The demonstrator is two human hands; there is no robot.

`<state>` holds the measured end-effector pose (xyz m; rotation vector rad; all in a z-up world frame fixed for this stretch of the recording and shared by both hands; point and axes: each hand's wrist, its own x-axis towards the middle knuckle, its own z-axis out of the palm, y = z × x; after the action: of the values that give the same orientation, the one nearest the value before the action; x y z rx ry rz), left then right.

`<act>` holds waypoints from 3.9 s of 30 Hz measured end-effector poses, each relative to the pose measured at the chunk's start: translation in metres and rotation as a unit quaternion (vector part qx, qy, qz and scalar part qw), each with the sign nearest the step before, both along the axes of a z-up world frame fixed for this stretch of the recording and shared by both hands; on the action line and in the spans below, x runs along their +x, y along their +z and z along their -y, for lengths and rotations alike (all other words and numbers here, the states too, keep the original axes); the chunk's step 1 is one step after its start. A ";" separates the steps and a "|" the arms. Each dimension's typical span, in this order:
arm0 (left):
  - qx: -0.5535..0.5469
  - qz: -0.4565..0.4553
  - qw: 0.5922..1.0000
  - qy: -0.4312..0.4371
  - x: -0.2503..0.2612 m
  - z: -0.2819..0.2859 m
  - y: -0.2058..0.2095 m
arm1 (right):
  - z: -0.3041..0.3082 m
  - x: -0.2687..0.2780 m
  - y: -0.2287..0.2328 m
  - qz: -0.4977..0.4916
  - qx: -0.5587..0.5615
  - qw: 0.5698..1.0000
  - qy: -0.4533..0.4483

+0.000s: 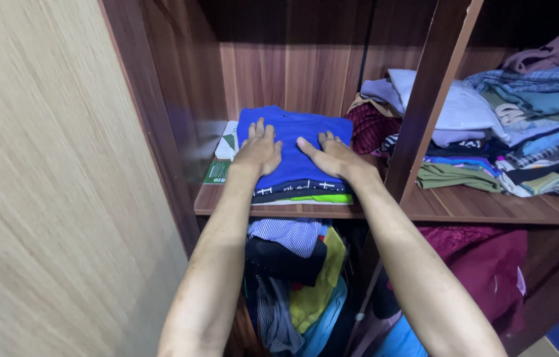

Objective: Picking up folded clothes from a bed and placing them neatly into a wardrobe shelf

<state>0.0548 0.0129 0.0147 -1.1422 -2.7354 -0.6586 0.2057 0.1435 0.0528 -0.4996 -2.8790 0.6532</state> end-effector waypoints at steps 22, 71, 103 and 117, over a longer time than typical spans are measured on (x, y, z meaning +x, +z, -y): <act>-0.055 0.075 0.995 0.030 -0.027 0.001 -0.001 | -0.037 -0.033 -0.014 -0.002 -0.051 0.999 -0.014; 0.073 -0.045 0.996 0.040 0.095 0.071 -0.043 | -0.007 0.059 -0.066 -0.152 0.059 0.985 0.053; 0.187 -0.134 0.967 0.109 0.212 0.106 -0.093 | 0.033 0.149 -0.104 -0.326 0.171 0.930 0.022; 0.155 -0.092 0.979 0.098 0.256 0.134 -0.135 | 0.054 0.202 -0.155 -0.290 0.162 0.943 -0.011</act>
<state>0.3110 -0.1208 -0.1200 -0.8074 -2.4387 -0.8645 0.4080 0.0896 -0.1018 -0.2357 -2.3447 0.2486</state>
